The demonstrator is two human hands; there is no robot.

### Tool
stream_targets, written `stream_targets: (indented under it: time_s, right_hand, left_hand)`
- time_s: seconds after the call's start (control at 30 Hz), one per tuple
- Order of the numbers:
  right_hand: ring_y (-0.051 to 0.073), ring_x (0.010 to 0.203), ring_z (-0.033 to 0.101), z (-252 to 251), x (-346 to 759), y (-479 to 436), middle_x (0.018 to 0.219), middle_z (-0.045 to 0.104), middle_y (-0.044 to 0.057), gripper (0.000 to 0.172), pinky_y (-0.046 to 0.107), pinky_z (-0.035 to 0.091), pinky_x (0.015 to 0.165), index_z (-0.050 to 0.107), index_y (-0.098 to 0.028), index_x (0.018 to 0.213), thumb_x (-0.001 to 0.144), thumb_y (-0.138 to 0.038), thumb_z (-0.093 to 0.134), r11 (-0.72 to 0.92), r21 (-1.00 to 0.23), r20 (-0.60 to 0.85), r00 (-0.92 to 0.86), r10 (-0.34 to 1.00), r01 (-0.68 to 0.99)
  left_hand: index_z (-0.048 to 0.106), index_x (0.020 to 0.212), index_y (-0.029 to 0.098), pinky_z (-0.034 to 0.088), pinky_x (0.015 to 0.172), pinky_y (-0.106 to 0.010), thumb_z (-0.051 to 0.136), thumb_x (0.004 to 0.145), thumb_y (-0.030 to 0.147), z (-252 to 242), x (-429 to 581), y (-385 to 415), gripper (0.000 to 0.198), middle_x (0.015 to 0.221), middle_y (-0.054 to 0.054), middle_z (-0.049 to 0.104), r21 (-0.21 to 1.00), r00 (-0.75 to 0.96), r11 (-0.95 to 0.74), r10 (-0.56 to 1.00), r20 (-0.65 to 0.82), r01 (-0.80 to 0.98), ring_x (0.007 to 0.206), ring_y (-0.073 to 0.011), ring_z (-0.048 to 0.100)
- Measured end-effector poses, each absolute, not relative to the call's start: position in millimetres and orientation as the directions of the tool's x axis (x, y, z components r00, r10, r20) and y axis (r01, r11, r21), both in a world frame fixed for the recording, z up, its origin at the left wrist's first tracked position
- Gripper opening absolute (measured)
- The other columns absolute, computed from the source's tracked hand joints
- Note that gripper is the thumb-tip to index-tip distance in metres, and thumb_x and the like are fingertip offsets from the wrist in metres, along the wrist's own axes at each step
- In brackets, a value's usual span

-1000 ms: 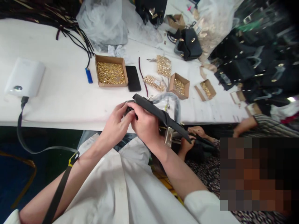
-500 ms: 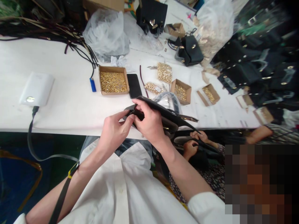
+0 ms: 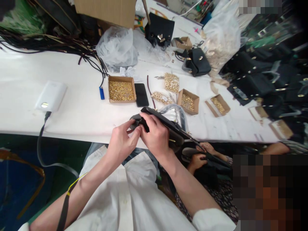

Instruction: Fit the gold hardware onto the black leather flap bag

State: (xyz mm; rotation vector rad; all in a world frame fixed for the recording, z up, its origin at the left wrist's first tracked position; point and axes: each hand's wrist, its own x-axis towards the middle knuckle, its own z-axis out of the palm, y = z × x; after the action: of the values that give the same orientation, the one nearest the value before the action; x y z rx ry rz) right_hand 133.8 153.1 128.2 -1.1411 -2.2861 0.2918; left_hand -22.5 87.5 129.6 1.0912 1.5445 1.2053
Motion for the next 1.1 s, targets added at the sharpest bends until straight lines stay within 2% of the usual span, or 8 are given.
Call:
stream_targets:
  time_s: [0.13, 0.33, 0.4, 0.73, 0.93, 1.1]
  right_hand:
    - [0.033, 0.127, 0.078, 124.9, 137.3, 153.5, 0.135, 0.081, 0.009, 0.044, 0.048, 0.062, 0.117, 0.073, -0.027, 0.145, 0.103, -0.016, 0.068, 0.639, -0.461, 0.416, -0.486, 0.769, 0.616]
    - [0.032, 0.126, 0.079, 127.1, 139.1, 157.3, 0.133, 0.083, 0.007, 0.041, 0.047, 0.062, 0.117, 0.077, -0.027, 0.138, 0.100, -0.014, 0.070, 0.613, -0.566, 0.384, -0.482, 0.788, 0.552]
    - [0.031, 0.126, 0.079, 129.0, 139.9, 158.6, 0.133, 0.083, 0.006, 0.041, 0.047, 0.061, 0.118, 0.076, -0.027, 0.137, 0.099, -0.013, 0.069, 0.615, -0.582, 0.376, -0.495, 0.783, 0.532]
    - [0.027, 0.122, 0.080, 135.7, 144.0, 171.9, 0.132, 0.083, 0.006, 0.041, 0.041, 0.062, 0.114, 0.076, -0.025, 0.134, 0.096, -0.010, 0.068, 0.623, -0.650, 0.345, -0.561, 0.752, 0.436]
    - [0.029, 0.118, 0.081, 134.6, 143.4, 184.3, 0.129, 0.084, 0.008, 0.040, 0.042, 0.063, 0.111, 0.077, -0.023, 0.131, 0.094, -0.011, 0.069, 0.617, -0.659, 0.344, -0.557, 0.756, 0.431]
    - [0.028, 0.121, 0.080, 134.4, 146.1, 191.2, 0.132, 0.083, 0.008, 0.042, 0.041, 0.063, 0.112, 0.076, -0.022, 0.134, 0.095, -0.010, 0.068, 0.573, -0.701, 0.304, -0.549, 0.779, 0.424]
  left_hand:
    - [0.081, 0.129, 0.017, 0.067, 0.083, -0.029, 0.064, 0.108, 0.034, 129.6, -20.3, 83.7, 0.032, 0.109, -0.008, 0.087, 0.972, -0.235, 0.103, 0.971, -0.052, 0.210, 0.091, -0.0250, 0.083]
    - [0.078, 0.130, 0.018, 0.061, 0.097, -0.032, 0.053, 0.114, 0.027, 123.8, -15.0, 82.9, 0.032, 0.124, -0.014, 0.085, 0.939, -0.242, 0.027, 0.968, 0.061, 0.342, 0.110, -0.0267, 0.082]
    - [0.077, 0.132, 0.019, 0.060, 0.097, -0.033, 0.052, 0.113, 0.024, 122.1, -13.6, 83.9, 0.032, 0.125, -0.014, 0.085, 0.921, -0.246, 0.018, 0.966, 0.084, 0.388, 0.110, -0.0266, 0.082]
    - [0.077, 0.127, 0.020, 0.058, 0.081, -0.034, 0.051, 0.111, 0.022, 112.8, -10.6, 98.8, 0.030, 0.109, -0.012, 0.087, 0.774, -0.261, 0.072, 0.957, 0.123, 0.629, 0.090, -0.0264, 0.083]
    - [0.074, 0.123, 0.020, 0.056, 0.078, -0.035, 0.050, 0.112, 0.025, 117.6, -7.9, 111.7, 0.027, 0.105, -0.012, 0.087, 0.729, -0.288, 0.117, 0.951, 0.115, 0.674, 0.085, -0.0276, 0.082]
    - [0.075, 0.118, 0.019, 0.052, 0.076, -0.037, 0.051, 0.110, 0.025, 127.8, -7.3, 121.4, 0.026, 0.096, -0.013, 0.085, 0.622, -0.255, 0.124, 0.959, 0.125, 0.773, 0.084, -0.0300, 0.081]
